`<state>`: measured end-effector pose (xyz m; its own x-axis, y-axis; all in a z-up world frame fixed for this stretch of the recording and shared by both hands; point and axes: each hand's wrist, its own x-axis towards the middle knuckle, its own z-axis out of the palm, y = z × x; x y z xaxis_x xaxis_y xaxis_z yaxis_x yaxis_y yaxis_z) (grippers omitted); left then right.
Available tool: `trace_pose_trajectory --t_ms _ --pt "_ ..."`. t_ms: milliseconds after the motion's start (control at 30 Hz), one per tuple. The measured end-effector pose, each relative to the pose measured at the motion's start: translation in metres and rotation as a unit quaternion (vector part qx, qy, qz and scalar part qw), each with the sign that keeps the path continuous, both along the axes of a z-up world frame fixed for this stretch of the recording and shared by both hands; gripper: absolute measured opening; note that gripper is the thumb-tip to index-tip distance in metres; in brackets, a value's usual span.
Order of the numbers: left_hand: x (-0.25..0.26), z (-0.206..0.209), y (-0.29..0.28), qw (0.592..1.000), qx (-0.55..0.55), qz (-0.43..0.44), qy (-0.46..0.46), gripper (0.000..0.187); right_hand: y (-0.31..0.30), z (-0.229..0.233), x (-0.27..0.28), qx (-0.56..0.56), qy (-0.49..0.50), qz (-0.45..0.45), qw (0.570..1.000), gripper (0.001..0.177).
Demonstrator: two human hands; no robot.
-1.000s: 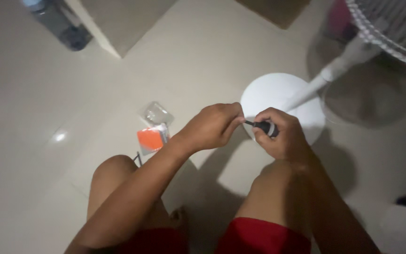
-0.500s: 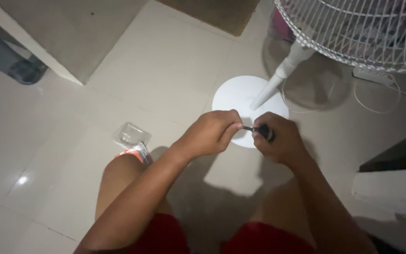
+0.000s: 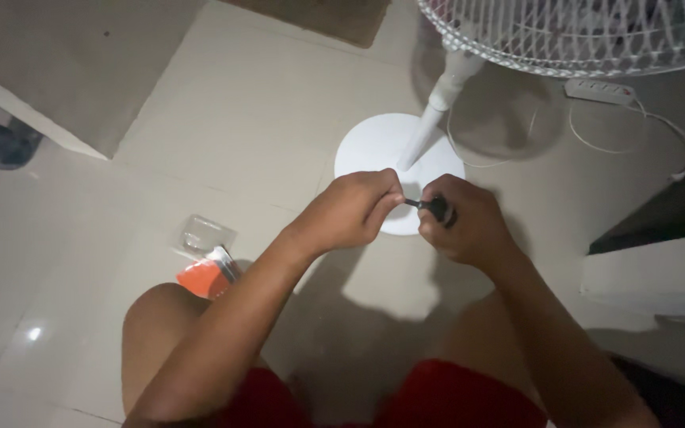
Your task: The person sits on the floor and uses a screwdriver to tighten screws on the rear grille of a standing electric fan. They select different bits from a set, attach them to the screwdriver, and work on multiple screw locations on the fan's rear assembly.
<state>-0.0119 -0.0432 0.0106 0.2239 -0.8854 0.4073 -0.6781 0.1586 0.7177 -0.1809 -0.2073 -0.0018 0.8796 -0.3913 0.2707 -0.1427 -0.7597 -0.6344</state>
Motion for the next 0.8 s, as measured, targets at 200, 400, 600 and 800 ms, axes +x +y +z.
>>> trace_pose_trajectory --t_ms 200,400,600,800 --pt "-0.006 0.028 -0.005 0.999 0.038 0.001 -0.006 0.013 0.003 0.009 -0.007 -0.034 -0.087 -0.015 0.996 0.023" --pt "-0.009 0.047 -0.011 0.985 -0.062 -0.058 -0.153 0.020 0.004 0.011 -0.022 -0.037 -0.121 -0.009 0.992 0.018" --pt "-0.015 0.061 -0.017 0.983 -0.020 -0.071 -0.165 0.017 0.000 0.018 -0.037 -0.038 -0.088 -0.024 0.995 0.022" --pt "-0.021 0.073 -0.015 0.990 -0.021 -0.050 -0.127 0.020 -0.002 0.027 -0.055 -0.049 -0.115 -0.062 0.990 0.021"
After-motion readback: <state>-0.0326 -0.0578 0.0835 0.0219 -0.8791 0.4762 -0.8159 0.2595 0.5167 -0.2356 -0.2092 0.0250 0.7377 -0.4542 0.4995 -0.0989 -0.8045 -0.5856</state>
